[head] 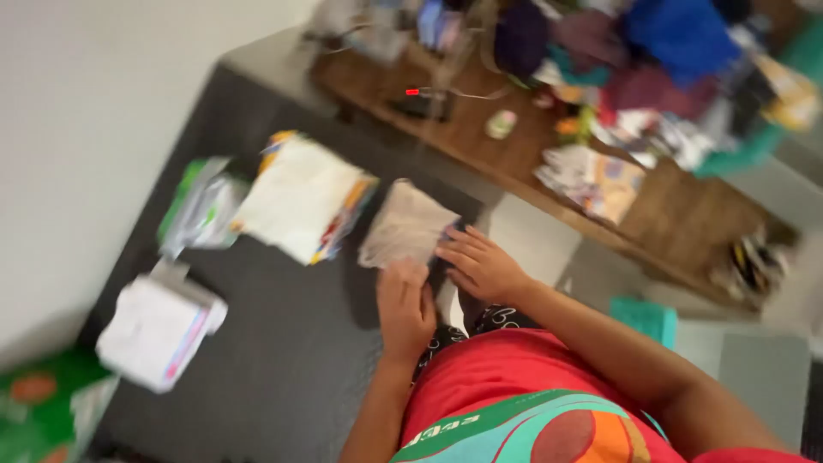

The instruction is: The recorder is folding several items of clothing on a flat surface and placing them into a storage bin.

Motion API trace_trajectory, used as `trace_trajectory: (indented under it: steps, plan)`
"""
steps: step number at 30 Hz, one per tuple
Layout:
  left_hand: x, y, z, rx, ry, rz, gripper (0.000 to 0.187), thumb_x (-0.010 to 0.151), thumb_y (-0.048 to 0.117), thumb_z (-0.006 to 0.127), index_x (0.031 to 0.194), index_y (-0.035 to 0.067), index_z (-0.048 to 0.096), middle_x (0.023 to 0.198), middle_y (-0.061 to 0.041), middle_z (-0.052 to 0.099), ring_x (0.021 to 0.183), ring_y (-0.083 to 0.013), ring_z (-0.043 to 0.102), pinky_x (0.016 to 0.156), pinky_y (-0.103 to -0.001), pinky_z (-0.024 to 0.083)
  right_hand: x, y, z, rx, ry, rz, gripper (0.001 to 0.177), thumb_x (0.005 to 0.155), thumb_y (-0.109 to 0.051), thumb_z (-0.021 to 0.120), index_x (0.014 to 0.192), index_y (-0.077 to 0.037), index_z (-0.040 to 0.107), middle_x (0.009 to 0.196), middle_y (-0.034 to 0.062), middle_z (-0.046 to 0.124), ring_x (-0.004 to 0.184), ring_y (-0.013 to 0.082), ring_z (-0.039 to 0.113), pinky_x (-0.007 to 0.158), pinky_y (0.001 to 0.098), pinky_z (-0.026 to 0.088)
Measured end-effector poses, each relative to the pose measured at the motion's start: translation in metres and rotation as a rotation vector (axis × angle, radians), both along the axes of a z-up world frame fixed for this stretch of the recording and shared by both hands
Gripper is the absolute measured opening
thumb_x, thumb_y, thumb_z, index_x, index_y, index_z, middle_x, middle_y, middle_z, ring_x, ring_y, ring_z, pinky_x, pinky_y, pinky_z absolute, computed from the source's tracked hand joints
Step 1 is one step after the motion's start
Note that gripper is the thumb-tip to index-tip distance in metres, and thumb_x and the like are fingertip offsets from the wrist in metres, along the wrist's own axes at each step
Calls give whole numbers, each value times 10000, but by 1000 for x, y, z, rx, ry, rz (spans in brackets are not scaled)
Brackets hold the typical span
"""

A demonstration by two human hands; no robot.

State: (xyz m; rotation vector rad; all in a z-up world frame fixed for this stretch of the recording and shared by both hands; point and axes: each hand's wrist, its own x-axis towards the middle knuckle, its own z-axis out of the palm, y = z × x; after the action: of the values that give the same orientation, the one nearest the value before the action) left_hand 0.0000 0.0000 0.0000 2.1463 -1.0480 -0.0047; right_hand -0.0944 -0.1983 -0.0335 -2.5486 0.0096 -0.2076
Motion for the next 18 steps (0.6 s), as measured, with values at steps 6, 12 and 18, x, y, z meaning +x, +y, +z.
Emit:
trace_trajectory:
  steps: [6,12,18]
  plan:
    - [-30,-28,-34,144,369,-466,327,873,99,687,1193,40,658,1185,-172,680,1143,-384,618,1004,-456,490,-110,-16,-4,142,61,-281,227,926,-150,669,1140,-100,723,1049,113,727,988,336,657,921,451,526]
    - [-34,-133,-29,351,367,-699,383,882,156,705,1241,38,641,1170,-182,678,1068,-392,640,919,-452,507,-132,-61,-8,236,34,-421,190,907,-154,684,1069,-71,739,918,113,740,885,339,672,785,463,525]
    - [-49,-276,-70,321,312,-696,359,876,169,711,1210,46,660,1196,-178,685,1124,-396,632,946,-451,503,-168,-186,-48,275,28,-607,260,899,-183,685,1140,-94,722,974,154,722,903,372,672,796,466,535]
